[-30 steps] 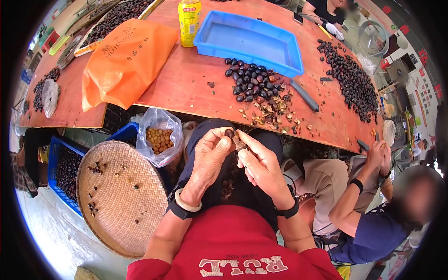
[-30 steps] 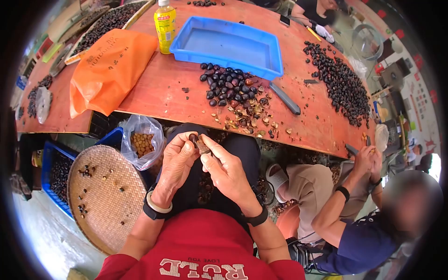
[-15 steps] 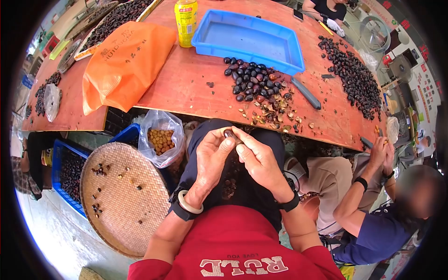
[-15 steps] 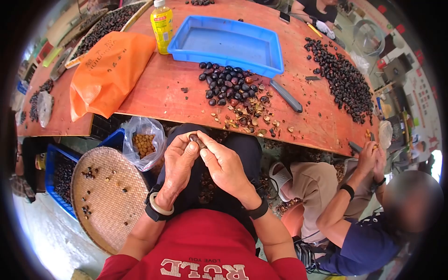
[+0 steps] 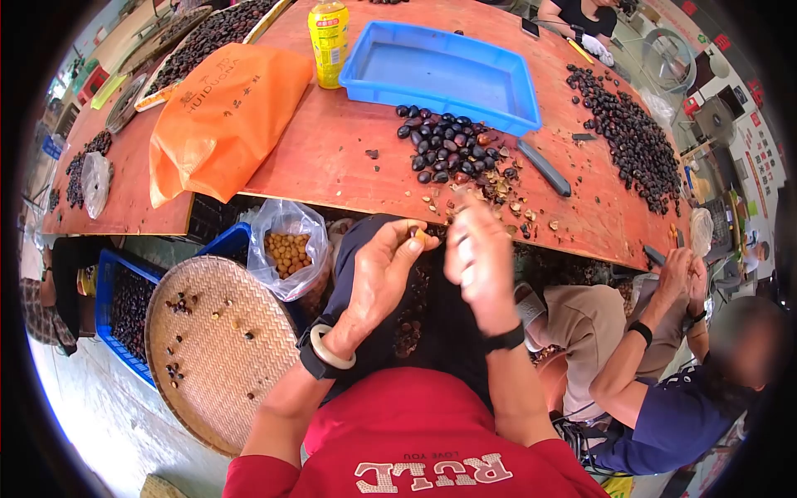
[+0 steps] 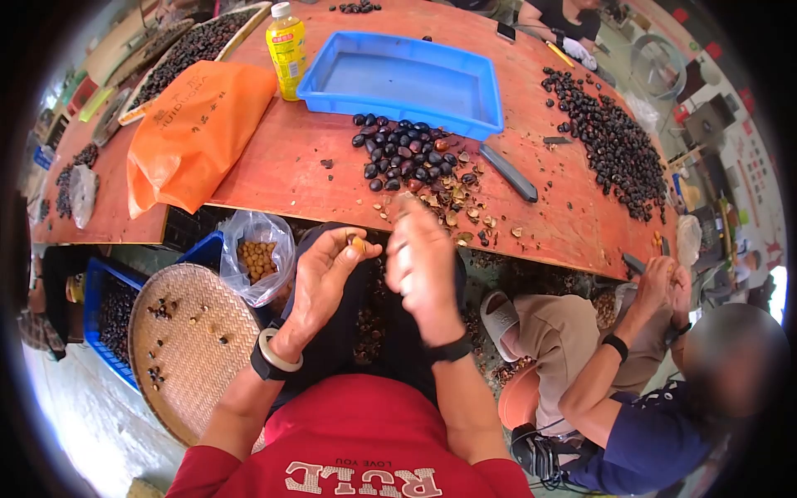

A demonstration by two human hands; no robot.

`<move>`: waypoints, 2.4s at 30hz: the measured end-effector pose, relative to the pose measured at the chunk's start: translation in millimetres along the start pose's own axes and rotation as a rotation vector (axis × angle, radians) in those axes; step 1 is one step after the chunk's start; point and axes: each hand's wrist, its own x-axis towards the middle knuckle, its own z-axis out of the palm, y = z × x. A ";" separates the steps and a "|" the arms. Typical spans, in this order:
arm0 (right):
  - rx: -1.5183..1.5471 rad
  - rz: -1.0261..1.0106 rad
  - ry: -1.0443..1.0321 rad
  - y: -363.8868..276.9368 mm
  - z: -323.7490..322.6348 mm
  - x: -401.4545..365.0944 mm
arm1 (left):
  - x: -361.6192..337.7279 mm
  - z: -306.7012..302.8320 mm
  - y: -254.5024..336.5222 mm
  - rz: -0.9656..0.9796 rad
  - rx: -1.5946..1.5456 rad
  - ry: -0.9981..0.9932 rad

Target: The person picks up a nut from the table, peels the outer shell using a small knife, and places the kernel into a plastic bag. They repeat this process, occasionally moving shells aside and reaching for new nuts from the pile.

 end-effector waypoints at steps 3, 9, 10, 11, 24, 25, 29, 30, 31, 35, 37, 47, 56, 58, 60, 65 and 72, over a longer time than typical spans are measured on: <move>0.158 -0.135 -0.056 -29.5 -21.9 8.2 | -8.4 -3.1 0.3 0.011 -0.230 0.005; -0.449 0.039 -0.253 -25.6 -9.3 -30.8 | -11.7 -15.1 6.2 -0.178 -0.495 -0.039; -0.446 0.060 -0.280 -20.8 -7.1 -35.1 | -11.6 -17.3 5.1 -0.158 -0.485 -0.051; -0.474 0.077 -0.302 -18.8 -3.8 -38.9 | -12.5 -20.0 4.0 -0.162 -0.481 -0.052; -0.795 -0.081 -0.478 -15.0 1.6 -45.5 | -19.1 -27.1 4.2 -0.137 -0.347 -0.131; -0.794 -0.081 -0.476 -16.8 1.9 -45.8 | -19.5 -27.4 4.9 -0.145 -0.332 -0.138; -0.792 -0.142 -0.493 -14.8 -4.0 -43.1 | -20.4 -27.4 3.2 -0.153 -0.273 -0.156; -0.796 -0.194 -0.509 -10.9 -7.3 -41.0 | -20.9 -24.9 3.1 -0.122 -0.234 -0.142; -0.794 -0.193 -0.509 -7.9 -8.7 -39.2 | -21.4 -22.3 2.7 -0.092 -0.194 -0.128; -0.721 -0.145 -0.470 1.0 -7.2 -34.7 | -22.7 -13.2 -5.3 -0.022 -0.147 -0.052; -0.662 -0.059 -0.433 5.3 -4.3 -34.0 | -22.2 -9.7 -8.4 0.007 -0.107 0.019; -0.284 0.176 -0.374 10.5 9.1 -39.8 | -19.2 -11.6 -3.9 -0.110 -0.234 0.080; -0.356 0.114 -0.373 18.3 2.9 -38.1 | -21.2 -9.4 -6.1 -0.047 -0.214 0.106; -0.286 0.151 -0.374 20.9 3.3 -36.6 | -22.6 -10.7 -6.4 -0.075 -0.271 0.122; -0.123 0.220 -0.320 23.0 2.8 -32.8 | -22.9 -10.7 -9.7 -0.064 -0.240 0.130; -0.002 0.222 -0.198 14.8 2.9 -31.6 | -22.1 -7.4 -1.1 -0.041 -0.335 0.142; 0.031 0.200 -0.216 0.0 -5.3 -35.0 | -20.1 -17.5 6.7 -0.140 -0.567 0.094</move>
